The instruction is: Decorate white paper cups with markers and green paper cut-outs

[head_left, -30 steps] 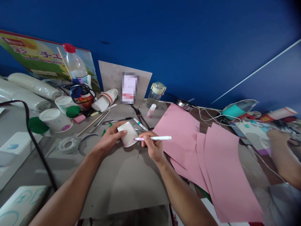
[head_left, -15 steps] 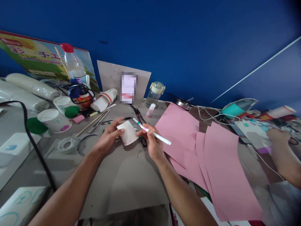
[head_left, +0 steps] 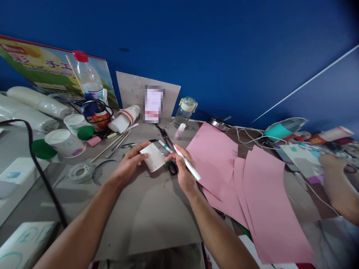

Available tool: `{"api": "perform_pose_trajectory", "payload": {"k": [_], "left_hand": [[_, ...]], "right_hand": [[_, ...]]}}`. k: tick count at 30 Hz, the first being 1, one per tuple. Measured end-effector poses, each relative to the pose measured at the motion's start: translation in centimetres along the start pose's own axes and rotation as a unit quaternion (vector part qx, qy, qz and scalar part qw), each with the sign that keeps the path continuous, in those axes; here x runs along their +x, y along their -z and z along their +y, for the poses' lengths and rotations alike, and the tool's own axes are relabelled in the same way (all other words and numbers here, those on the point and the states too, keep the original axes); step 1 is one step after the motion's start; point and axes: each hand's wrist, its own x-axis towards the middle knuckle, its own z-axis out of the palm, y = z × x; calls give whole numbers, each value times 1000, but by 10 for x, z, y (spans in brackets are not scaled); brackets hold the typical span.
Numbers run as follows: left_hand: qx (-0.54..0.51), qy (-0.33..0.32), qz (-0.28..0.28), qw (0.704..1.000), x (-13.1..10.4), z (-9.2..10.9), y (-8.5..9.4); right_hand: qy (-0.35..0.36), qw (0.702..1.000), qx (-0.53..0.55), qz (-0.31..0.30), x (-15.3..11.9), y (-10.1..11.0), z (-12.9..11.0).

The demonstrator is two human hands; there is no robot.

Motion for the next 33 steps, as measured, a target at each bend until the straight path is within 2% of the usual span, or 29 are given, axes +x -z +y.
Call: {"api": "perform_pose_trajectory", "payload": {"k": [5,9,15,20,25,33], "left_hand": [[-6,-13,-11,1000,-2,2,-1],[26,-23,-23,999,-3,2,-2],[63,-27,-13,998,-1,0,-2],[82,-31,-4,996,-1,2,-4],[131,-60,8,989,2,1,-5],[212,-98,20,972,4,-1,-3]], "right_hand": [[21,998,32,-45,-3,-3,0],[26,997,29,-62,-3,-3,-1],[37,995,41,-87,-5,2,3],[47,992,19,-114,-5,2,5],[103,983,-23,-147,-5,-1,2],[137,978,-58,-148,-4,-2,-1]]}}
